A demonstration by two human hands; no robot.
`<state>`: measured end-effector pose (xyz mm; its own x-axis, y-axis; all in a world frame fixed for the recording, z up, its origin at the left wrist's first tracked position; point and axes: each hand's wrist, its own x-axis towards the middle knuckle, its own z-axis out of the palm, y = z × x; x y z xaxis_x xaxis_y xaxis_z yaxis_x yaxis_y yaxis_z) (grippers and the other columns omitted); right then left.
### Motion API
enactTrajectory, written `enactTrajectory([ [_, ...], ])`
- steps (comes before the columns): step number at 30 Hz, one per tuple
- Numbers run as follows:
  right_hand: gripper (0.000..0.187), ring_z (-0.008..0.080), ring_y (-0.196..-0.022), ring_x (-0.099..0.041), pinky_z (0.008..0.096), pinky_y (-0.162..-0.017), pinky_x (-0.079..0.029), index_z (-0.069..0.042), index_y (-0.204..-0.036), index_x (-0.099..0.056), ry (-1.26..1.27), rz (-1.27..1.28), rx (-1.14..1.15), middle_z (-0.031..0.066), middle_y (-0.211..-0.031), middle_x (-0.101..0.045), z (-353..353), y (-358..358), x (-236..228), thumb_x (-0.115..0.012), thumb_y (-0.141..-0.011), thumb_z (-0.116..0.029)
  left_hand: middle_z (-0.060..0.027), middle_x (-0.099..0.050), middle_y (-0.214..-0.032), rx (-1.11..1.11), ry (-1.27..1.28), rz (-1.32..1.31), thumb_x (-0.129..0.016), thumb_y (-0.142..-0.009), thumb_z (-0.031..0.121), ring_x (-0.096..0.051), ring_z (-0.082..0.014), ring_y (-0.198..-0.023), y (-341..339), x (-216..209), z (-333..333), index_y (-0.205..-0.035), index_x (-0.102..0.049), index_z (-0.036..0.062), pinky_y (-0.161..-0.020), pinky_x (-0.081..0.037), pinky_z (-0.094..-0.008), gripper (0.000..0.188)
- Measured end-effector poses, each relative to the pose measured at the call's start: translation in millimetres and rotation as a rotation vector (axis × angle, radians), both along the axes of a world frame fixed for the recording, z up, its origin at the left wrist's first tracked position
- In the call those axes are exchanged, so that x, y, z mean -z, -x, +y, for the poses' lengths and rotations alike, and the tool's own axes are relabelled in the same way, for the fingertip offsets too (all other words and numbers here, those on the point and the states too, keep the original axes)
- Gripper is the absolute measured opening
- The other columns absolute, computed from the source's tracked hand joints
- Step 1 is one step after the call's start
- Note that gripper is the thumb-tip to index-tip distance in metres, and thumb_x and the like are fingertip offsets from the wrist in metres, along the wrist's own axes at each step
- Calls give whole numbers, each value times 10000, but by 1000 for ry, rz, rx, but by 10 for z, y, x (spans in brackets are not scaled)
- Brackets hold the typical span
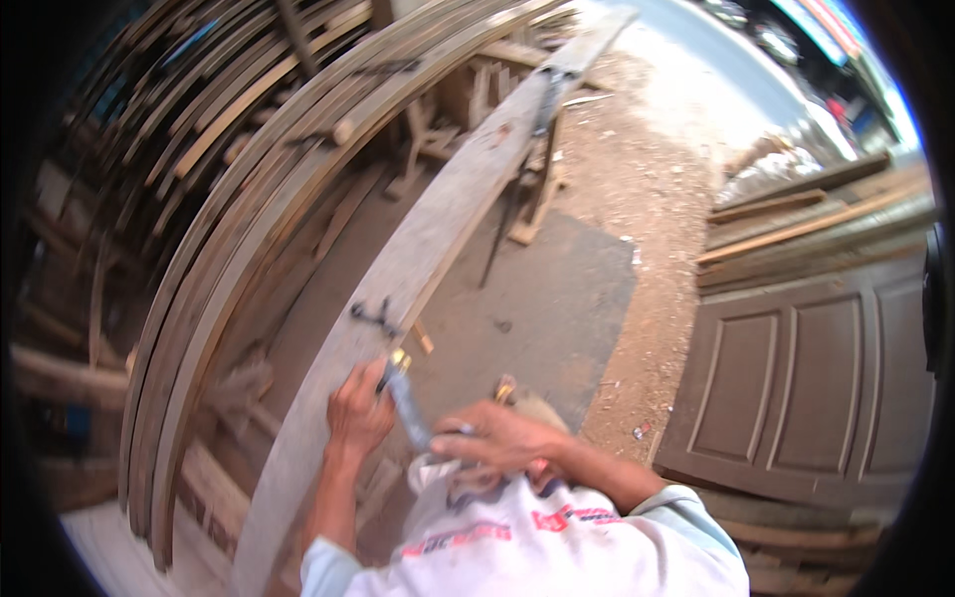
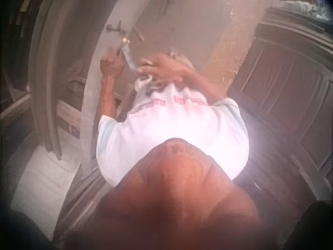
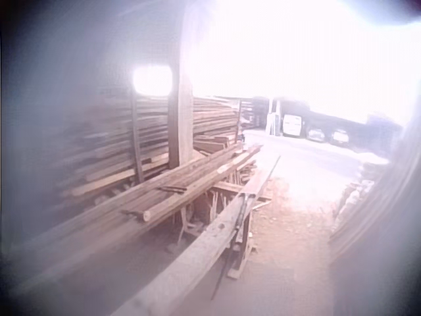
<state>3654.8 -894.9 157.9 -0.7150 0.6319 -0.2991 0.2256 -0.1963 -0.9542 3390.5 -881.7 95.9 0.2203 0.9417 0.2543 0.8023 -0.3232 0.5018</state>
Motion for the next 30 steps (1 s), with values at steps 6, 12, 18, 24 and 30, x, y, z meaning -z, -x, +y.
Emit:
enactTrajectory([
  [6, 401, 238, -825, -738, 394, -754, -576, -11, -1192, -720, -82, -86, -169, 162, -920, -767, 204, -429, 142, -660, -1072, -390, -144, -739, -1150, -60, -36, -64, -803, -884, 108, -755, -393, -913, -216, -106, 211, -1280, -665, 72, -720, -611, -476, 421],
  [12, 478, 271, -1022, -726, 398, -907, -565, -7, -1323, -683, 58, -140, 124, 201, -1107, -754, 191, -562, 568, -715, -1028, -383, -156, -726, -1128, -138, 52, -43, -786, -876, 77, -743, -397, -898, -155, -39, 83, -1284, -653, 43, -733, -606, -470, 431],
  [18, 422, 135, -854, -648, 316, -783, -538, 44, -1251, -683, 113, -60, 162, 82, -1025, -719, 133, -435, 677, -658, -1066, -334, -153, -712, -1104, -184, 41, -19, -767, -865, 74, -732, -408, -870, 143, -15, -44, -1272, -655, 53, -724, -602, -481, 423],
  [24, 339, 154, -822, -656, 329, -765, -538, -23, -1248, -708, 77, -136, 138, 83, -964, -727, 385, 193, 578, -625, -1088, -310, -144, -705, -1105, -205, 89, -44, -776, -869, 94, -734, -401, -899, 479, -23, -189, -1282, -652, 48, -738, -610, -482, 433],
  [30, 452, 175, -798, -670, 372, -734, -536, 8, -1202, -713, -105, -109, 95, 112, -860, -717, 559, 1214, 518, -699, -1046, -416, -134, -699, -1090, -178, 47, -60, -786, -875, 119, -744, -367, -911, 730, -32, -290, -1287, -648, 36, -726, -619, -452, 443],
])
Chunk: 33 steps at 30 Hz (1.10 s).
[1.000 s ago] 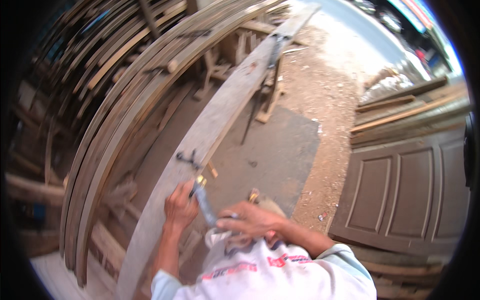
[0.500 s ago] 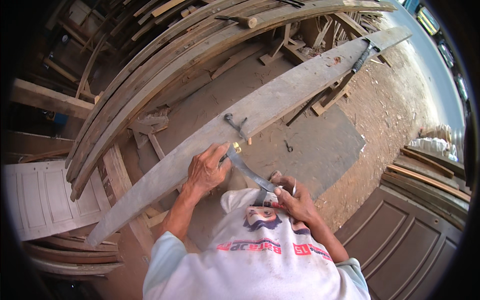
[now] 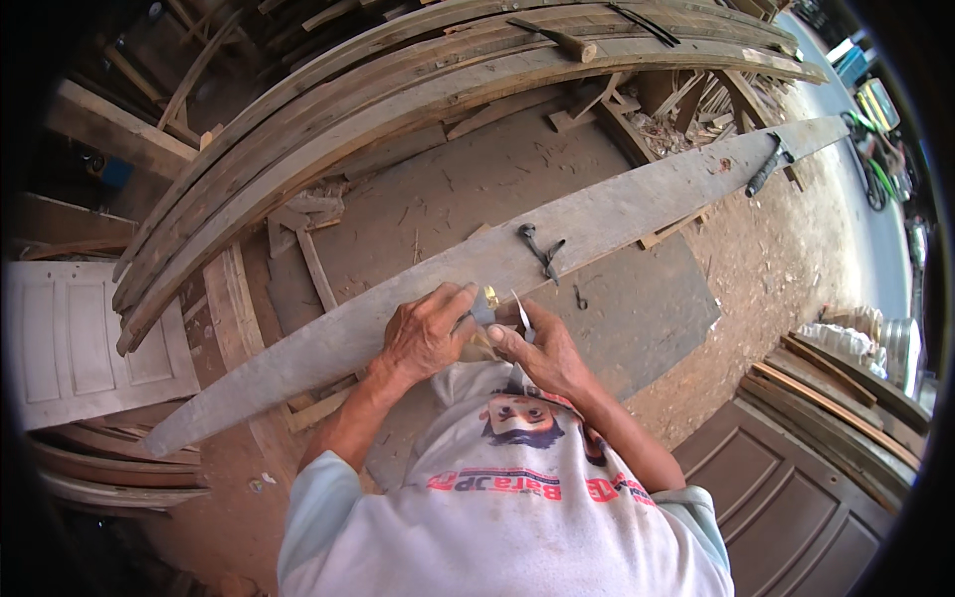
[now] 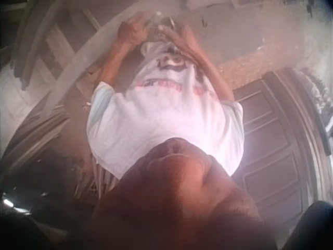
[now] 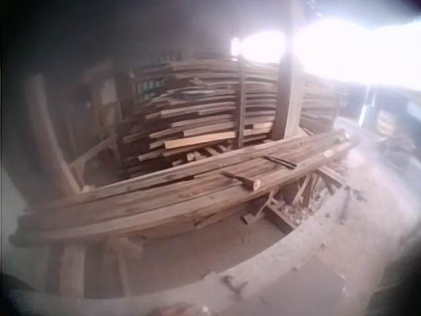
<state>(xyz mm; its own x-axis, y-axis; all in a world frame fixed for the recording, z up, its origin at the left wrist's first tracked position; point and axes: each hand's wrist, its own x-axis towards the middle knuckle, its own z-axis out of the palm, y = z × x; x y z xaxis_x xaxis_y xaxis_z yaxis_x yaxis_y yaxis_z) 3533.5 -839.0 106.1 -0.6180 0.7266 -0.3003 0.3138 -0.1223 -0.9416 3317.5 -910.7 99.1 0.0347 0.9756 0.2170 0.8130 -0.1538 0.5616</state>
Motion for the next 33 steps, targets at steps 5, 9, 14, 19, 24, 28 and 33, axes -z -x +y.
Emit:
enactTrajectory([
  [5, 555, 103, -692, -589, 297, -605, -481, 19, -1081, -689, 44, 21, 23, 44, -790, -668, -23, 386, 232, -725, -1018, -532, -132, -693, -1066, -24, -58, 19, -778, -873, 113, -753, -337, -904, 225, 110, -63, -1280, -650, 31, -696, -620, -437, 435],
  [9, 537, 85, -631, -547, 285, -552, -434, 2, -1041, -699, 206, 11, 15, 17, -727, -615, -53, 623, 152, -680, -1047, -534, -132, -678, -1030, -35, -80, 47, -766, -888, 122, -750, -333, -876, 343, 192, -120, -1259, -657, 22, -673, -614, -438, 399],
  [14, 497, 126, -697, -543, 357, -638, -467, 30, -962, -694, 320, -129, 43, 49, -743, -631, -78, 716, 238, -618, -1079, -447, -127, -699, -1111, -59, -21, 38, -828, -832, 78, -750, -346, -912, 381, 332, -168, -1276, -668, 41, -719, -628, -432, 474],
  [19, 462, 176, -743, -574, 409, -718, -489, 53, -1019, -691, 136, -233, -59, 94, -759, -644, -8, 759, 145, -586, -1071, -394, -138, -698, -1121, -68, 11, 9, -830, -846, 90, -749, -357, -922, 373, 378, -212, -1288, -660, 38, -729, -629, -436, 476],
  [24, 447, 211, -765, -606, 431, -760, -504, 57, -1047, -700, 82, -258, -85, 151, -778, -663, 0, 734, 212, -590, -1063, -377, -166, -698, -1145, -51, 74, -57, -811, -870, 81, -744, -386, -949, 377, 396, -245, -1307, -648, 19, -755, -629, -450, 470],
  [28, 434, 257, -751, -621, 461, -764, -511, 58, -1055, -705, 73, -228, -64, 211, -792, -675, 17, 681, 187, -611, -1058, -366, -200, -695, -1155, -59, 95, -170, -788, -911, 80, -729, -416, -987, 305, 282, -223, -1315, -640, 3, -810, -614, -464, 437],
  [33, 402, 378, -742, -660, 497, -758, -519, 46, -1065, -703, -21, -228, -54, 284, -813, -675, 15, 552, 268, -636, -1056, -351, -219, -679, -1112, -65, 62, -313, -719, -999, 132, -708, -438, -973, 245, 410, -166, -1320, -609, -19, -807, -576, -489, 371],
])
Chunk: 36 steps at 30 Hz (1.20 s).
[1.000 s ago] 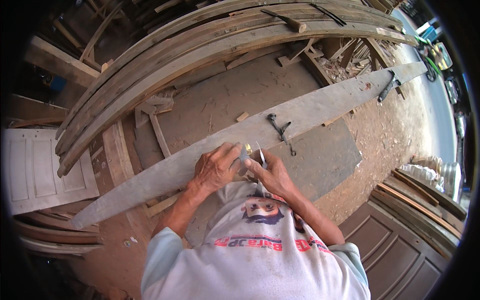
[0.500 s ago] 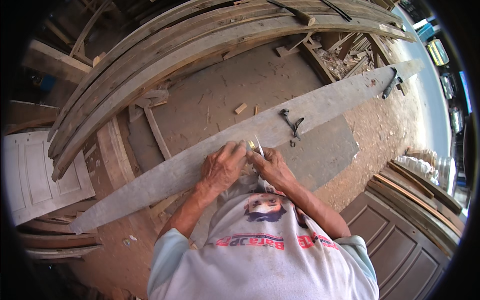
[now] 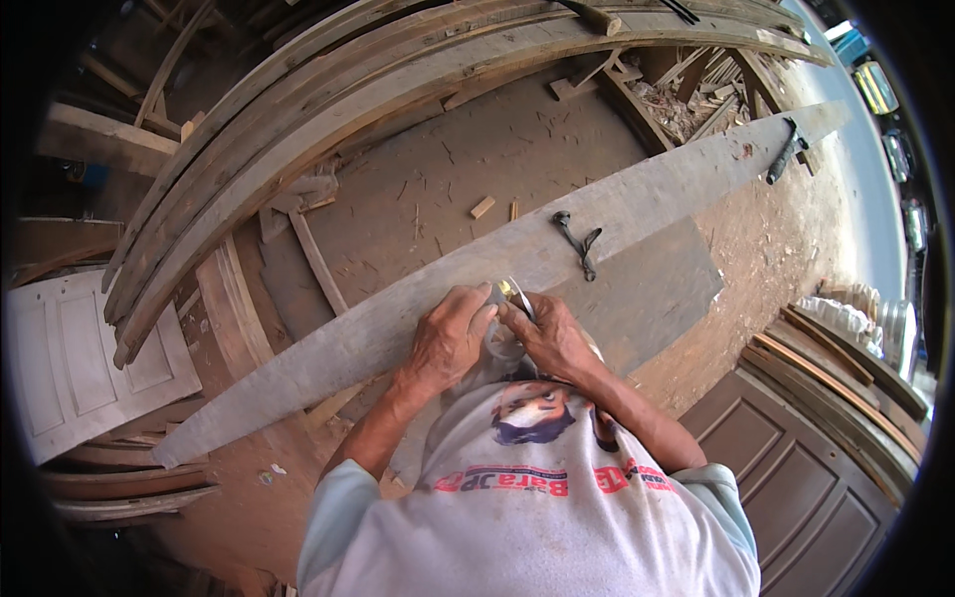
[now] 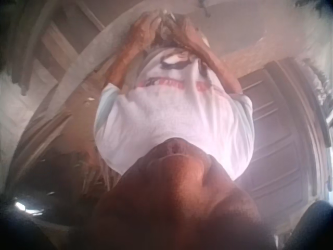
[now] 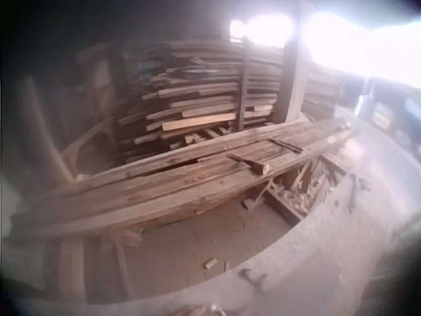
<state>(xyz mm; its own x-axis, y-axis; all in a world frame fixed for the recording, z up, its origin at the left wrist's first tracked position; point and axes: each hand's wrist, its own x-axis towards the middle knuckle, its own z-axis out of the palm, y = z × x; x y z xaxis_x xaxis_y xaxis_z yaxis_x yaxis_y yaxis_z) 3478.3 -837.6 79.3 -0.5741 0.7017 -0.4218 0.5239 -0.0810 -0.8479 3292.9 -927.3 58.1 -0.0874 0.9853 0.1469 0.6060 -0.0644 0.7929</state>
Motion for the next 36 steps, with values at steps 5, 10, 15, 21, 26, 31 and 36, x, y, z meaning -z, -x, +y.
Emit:
enactTrajectory([
  [5, 353, 497, -822, -677, 523, -753, -523, 31, -1049, -706, -53, 2, -11, 304, -849, -687, 68, -106, -108, -647, -1052, -317, -228, -680, -1155, -41, 181, -251, -762, -977, 127, -703, -420, -1051, -65, -92, 79, -1309, -607, -23, -893, -559, -464, 395],
  [10, 299, 450, -755, -672, 514, -716, -519, 34, -1091, -681, -183, 47, -70, 291, -830, -666, 119, -207, -159, -640, -1062, -261, -251, -661, -1214, 13, 187, -236, -706, -1012, 154, -672, -416, -1132, -106, -86, 171, -1341, -584, -14, -953, -529, -479, 389],
  [15, 262, 471, -760, -659, 515, -723, -522, 42, -1104, -677, -230, 94, -121, 284, -825, -669, 134, -328, -100, -633, -1052, -212, -300, -656, -1203, 24, 271, -170, -654, -1049, 230, -659, -473, -1093, -189, 42, 178, -1374, -530, -32, -928, -527, -510, 436],
  [21, 184, 521, -810, -674, 570, -749, -530, 10, -1083, -679, -237, 86, -134, 298, -842, -690, 112, -423, -82, -657, -973, -136, -310, -661, -1130, -10, 287, -188, -623, -1058, 283, -671, -459, -1044, -279, 40, 137, -1381, -489, -47, -898, -535, -503, 480],
  [26, 165, 419, -803, -726, 478, -720, -558, 1, -1096, -699, -298, 68, -94, 244, -845, -712, 197, -632, -147, -658, -1042, -149, -244, -663, -1143, -22, 265, -366, -612, -1046, 279, -673, -348, -1059, -338, -239, 157, -1362, -490, -29, -939, -532, -446, 459],
  [31, 101, 407, -809, -740, 466, -687, -562, -20, -1052, -684, -422, 65, 7, 235, -853, -716, 272, -841, 8, -702, -1013, -111, -175, -628, -1177, 112, 217, -525, -630, -1024, 264, -613, -217, -1050, -492, -442, 51, -1391, -436, -35, -929, -519, -388, 511],
  [36, 101, 430, -815, -720, 470, -689, -553, -20, -1035, -666, -598, 46, 155, 233, -862, -700, 302, -912, 165, -727, -971, -69, -227, -587, -1268, 250, 152, -638, -664, -1001, 233, -629, -267, -1166, -594, -698, 57, -1433, -400, -40, -1011, -527, -439, 575],
])
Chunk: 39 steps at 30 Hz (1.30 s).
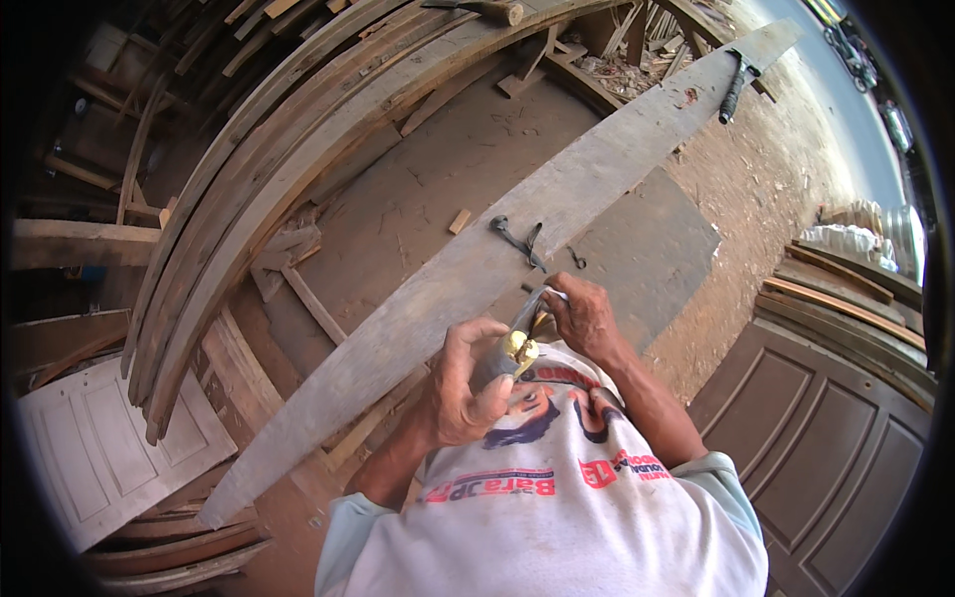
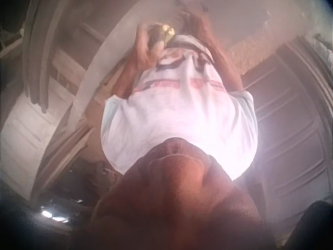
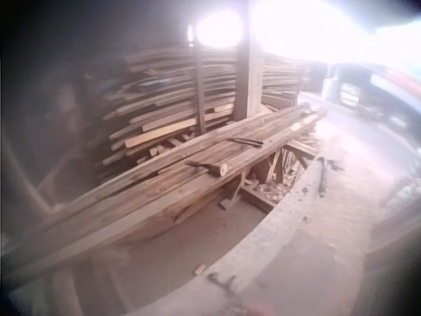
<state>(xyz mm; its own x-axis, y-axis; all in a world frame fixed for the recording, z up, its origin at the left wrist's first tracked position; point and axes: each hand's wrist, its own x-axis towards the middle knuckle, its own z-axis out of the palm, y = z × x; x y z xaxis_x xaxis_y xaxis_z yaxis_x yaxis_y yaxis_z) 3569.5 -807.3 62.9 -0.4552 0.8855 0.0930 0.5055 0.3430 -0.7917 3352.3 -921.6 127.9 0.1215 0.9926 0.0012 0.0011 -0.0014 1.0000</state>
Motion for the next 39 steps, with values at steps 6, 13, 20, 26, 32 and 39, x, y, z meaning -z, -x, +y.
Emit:
enactTrajectory([
  [6, 131, 433, -825, -701, 468, -700, -544, -13, -1031, -670, -54, 71, 96, 228, -871, -689, -16, -124, 208, -745, -925, -29, -214, -579, -1281, 129, -53, 86, -653, -1014, 199, -617, -263, -1188, 5, -36, 5, -1459, -374, -36, -1043, -523, -438, 576],
  [13, 151, 406, -782, -693, 472, -667, -528, -23, -991, -664, -73, 66, 122, 196, -830, -673, -134, -230, 85, -778, -899, -56, -185, -616, -1289, 17, -19, -96, -657, -1015, 139, -619, -196, -1165, 60, 15, 50, -1448, -371, -35, -1025, -511, -370, 548],
  [20, 158, 374, -692, -647, 467, -621, -497, -27, -965, -656, -146, 51, 65, 157, -755, -617, -342, -357, -107, -782, -871, -41, -179, -635, -1266, -81, -37, -60, -682, -1006, 157, -631, -186, -1106, 103, 170, 47, -1437, -383, -31, -983, -517, -348, 558],
  [26, 176, 367, -660, -636, 455, -605, -499, -26, -938, -623, -160, 8, -48, 153, -730, -595, -416, -345, -285, -785, -869, -45, -164, -676, -1240, -129, -40, 65, -700, -1002, 174, -651, -186, -1118, 152, 252, 63, -1415, -490, -28, -1002, -528, -363, 505],
  [32, 141, 402, -678, -650, 472, -618, -514, -30, -928, -628, -16, -44, -103, 167, -729, -606, -412, -72, -276, -760, -914, -76, -51, -655, -1024, -104, 269, -264, -615, -1080, 340, -529, -42, -726, 221, 356, 132, -1298, -570, 5, -623, -453, -204, 402],
  [39, 116, 417, -703, -661, 476, -632, -508, -8, -1015, -677, 99, -40, -190, 224, -762, -639, -165, 390, -336, -723, -991, -112, -73, -629, -1026, -185, 399, -685, -555, -1117, 390, -511, -74, -750, 398, 379, 265, -1275, -567, 41, -632, -445, -229, 383],
])
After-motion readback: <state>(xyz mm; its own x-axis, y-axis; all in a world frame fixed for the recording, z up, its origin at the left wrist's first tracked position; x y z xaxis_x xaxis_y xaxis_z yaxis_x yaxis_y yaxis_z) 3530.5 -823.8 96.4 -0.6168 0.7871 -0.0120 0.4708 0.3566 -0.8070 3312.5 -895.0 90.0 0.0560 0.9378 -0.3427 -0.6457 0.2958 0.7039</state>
